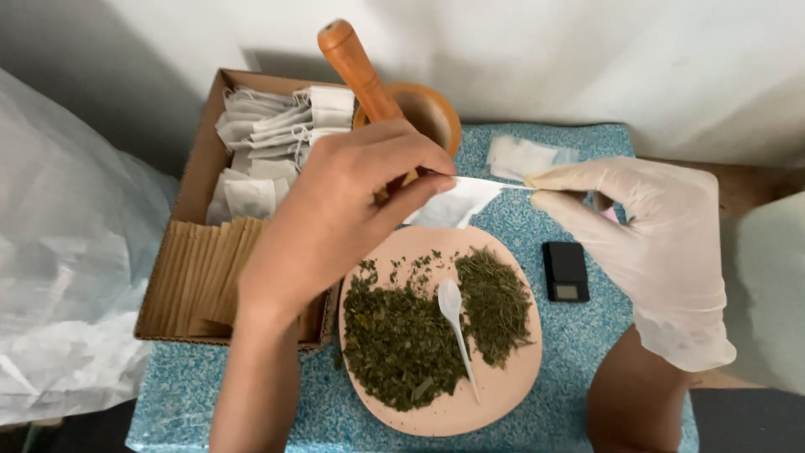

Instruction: Filling small tea bags with dried tea leaves using a spoon and weighing them on a digital scale

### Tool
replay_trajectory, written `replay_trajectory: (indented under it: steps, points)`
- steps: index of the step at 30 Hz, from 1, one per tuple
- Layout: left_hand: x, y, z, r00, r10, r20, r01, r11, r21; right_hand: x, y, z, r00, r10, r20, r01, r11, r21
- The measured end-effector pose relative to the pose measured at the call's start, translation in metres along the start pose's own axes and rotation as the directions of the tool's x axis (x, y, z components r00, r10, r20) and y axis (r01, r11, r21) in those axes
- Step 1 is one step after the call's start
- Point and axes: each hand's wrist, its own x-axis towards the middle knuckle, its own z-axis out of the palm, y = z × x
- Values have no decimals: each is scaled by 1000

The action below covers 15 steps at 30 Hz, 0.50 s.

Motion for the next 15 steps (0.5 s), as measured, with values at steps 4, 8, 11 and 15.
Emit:
replay_trajectory:
  steps: [4,8,11,15]
  points:
    - [-1,-1,-1,1000,6,18,-6,1000,28,7,9,-5,997,-31,70,36,997,-66]
    - [-3,2,-3,1000,-16,20,16,1000,9,1,22,-3,992,-83,95,91,992,-82]
    - [-5,6,-6,999,-28,20,28,1000,13,3,20,-4,995,-45,91,52,996,-74]
    - [-5,1,-5,1000,-3,7,2,999,36,1,30,-14,984,-8,179,54,966,-252]
